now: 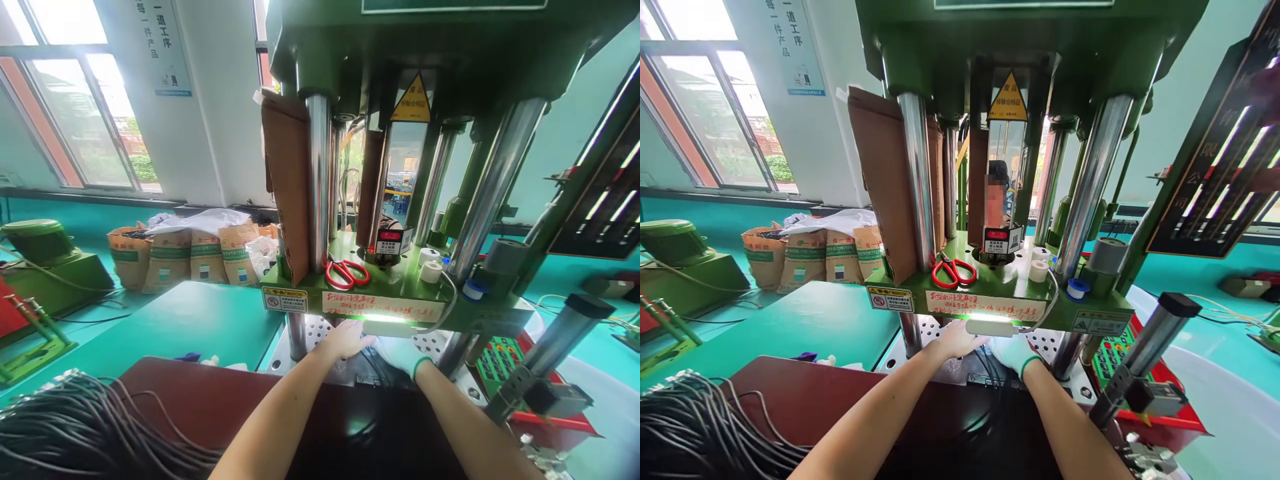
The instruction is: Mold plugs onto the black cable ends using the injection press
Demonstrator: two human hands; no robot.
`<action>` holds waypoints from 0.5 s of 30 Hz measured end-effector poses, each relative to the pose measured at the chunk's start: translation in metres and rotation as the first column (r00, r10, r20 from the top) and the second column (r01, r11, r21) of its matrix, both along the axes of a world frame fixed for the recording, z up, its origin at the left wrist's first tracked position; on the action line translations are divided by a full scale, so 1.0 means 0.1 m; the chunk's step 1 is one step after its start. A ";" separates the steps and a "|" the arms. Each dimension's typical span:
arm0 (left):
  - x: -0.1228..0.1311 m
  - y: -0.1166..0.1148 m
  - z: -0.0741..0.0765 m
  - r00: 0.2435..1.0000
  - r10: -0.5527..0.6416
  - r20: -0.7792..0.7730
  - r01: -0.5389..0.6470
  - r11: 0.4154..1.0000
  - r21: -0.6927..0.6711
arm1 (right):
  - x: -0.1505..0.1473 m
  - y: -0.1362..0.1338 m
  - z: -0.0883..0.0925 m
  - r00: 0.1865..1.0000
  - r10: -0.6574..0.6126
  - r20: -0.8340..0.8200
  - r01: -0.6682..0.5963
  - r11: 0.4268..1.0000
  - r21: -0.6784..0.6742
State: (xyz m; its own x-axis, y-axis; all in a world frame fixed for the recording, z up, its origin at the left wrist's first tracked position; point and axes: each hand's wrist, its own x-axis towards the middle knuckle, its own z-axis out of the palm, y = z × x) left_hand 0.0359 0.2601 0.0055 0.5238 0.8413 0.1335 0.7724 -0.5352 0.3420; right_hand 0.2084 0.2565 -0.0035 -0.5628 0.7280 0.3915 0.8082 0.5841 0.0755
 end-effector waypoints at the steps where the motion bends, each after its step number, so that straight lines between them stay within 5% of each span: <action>1: 0.00 0.00 0.00 1.000 0.002 -0.001 -0.002 1.000 0.004 | -0.01 0.00 0.02 1.000 -0.011 0.006 0.011 1.000 -0.010; 15: -0.25 0.09 -0.16 0.999 0.017 0.045 -0.018 1.000 0.016 | 0.25 -0.13 0.17 0.989 -0.140 -0.038 0.136 0.985 -0.108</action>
